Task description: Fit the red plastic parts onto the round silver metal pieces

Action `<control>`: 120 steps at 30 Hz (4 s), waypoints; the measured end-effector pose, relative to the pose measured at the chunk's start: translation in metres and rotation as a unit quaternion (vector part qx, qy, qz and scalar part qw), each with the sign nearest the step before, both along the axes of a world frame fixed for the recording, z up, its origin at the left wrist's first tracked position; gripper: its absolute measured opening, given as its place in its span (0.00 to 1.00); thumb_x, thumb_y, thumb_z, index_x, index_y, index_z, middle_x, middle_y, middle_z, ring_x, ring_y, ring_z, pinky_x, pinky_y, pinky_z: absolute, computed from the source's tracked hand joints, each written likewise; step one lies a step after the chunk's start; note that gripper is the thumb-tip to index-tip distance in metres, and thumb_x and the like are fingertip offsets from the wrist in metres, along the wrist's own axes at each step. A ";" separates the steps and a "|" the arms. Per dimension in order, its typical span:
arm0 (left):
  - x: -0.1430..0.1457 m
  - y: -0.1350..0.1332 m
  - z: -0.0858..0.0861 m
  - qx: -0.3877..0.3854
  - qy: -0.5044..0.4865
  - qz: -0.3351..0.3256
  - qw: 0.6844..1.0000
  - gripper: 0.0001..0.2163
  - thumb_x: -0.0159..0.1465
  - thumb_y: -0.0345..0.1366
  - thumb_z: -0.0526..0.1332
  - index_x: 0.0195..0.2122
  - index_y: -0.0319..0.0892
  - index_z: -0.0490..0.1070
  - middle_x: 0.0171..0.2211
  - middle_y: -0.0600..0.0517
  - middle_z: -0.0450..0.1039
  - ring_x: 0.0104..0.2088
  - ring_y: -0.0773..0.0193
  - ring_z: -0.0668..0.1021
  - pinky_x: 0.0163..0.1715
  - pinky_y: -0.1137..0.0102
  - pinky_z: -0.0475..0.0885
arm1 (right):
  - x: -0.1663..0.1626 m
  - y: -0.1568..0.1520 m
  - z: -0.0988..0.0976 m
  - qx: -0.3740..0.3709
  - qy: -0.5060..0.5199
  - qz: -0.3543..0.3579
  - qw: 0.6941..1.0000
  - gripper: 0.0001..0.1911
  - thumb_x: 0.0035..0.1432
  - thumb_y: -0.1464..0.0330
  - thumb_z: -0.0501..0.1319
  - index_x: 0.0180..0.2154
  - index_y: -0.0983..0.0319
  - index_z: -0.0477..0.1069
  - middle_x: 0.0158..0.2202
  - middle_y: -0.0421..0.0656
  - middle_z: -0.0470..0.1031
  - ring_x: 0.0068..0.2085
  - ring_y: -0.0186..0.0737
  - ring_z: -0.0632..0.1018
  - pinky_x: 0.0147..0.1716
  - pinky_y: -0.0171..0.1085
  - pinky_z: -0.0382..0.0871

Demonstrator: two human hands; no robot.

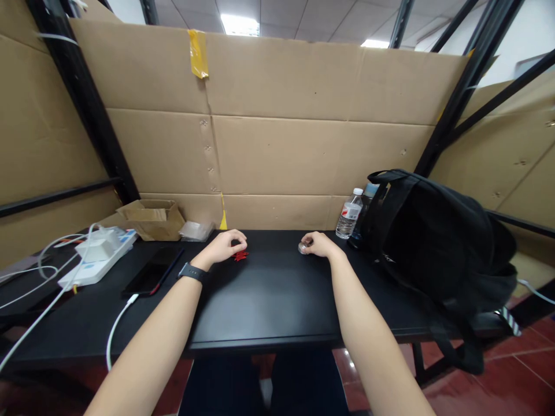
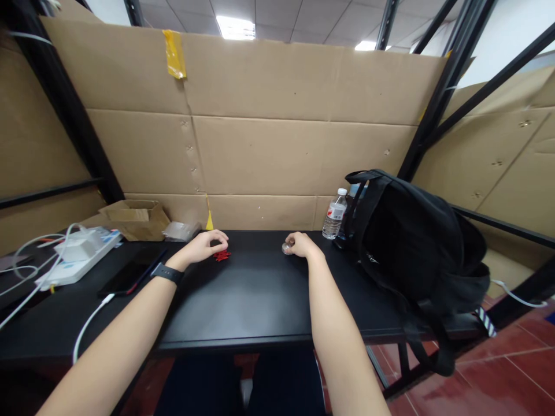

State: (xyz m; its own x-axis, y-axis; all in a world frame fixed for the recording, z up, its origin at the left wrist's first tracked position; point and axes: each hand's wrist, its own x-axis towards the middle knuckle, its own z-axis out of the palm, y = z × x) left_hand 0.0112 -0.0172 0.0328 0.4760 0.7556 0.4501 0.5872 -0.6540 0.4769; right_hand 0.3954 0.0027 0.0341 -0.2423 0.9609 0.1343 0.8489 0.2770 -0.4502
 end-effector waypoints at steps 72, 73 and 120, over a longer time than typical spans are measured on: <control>0.065 -0.030 0.006 0.126 -0.089 0.122 0.980 0.04 0.63 0.34 0.63 0.33 0.44 0.79 0.44 0.47 0.71 0.50 0.54 0.72 0.53 0.57 0.66 | -0.131 -0.046 -0.003 0.075 0.423 0.164 0.888 0.19 0.48 0.58 0.73 0.40 0.59 0.75 0.46 0.46 0.82 0.43 0.45 0.83 0.43 0.41 0.79; 0.065 -0.031 0.007 0.126 -0.092 0.119 0.981 0.05 0.63 0.34 0.63 0.33 0.44 0.79 0.44 0.47 0.71 0.49 0.54 0.72 0.53 0.58 0.66 | -0.132 -0.046 -0.004 0.066 0.436 0.162 0.883 0.21 0.46 0.58 0.74 0.40 0.59 0.75 0.45 0.46 0.82 0.43 0.45 0.83 0.43 0.41 0.79; 0.061 -0.025 -0.003 0.090 0.033 0.057 0.994 0.20 0.57 0.50 0.69 0.48 0.48 0.76 0.47 0.50 0.79 0.51 0.52 0.75 0.51 0.60 0.66 | -0.115 -0.034 -0.002 0.107 0.231 0.122 0.959 0.04 0.52 0.71 0.60 0.28 0.63 0.74 0.27 0.40 0.76 0.28 0.34 0.74 0.30 0.32 0.66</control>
State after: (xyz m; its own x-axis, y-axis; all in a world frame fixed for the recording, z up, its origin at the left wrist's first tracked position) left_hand 0.0717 -0.0425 0.0294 0.4245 0.7171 0.5528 0.6891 -0.6519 0.3164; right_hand 0.2800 -0.0314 0.0323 -0.3238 0.8216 0.4692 0.4701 0.5701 -0.6738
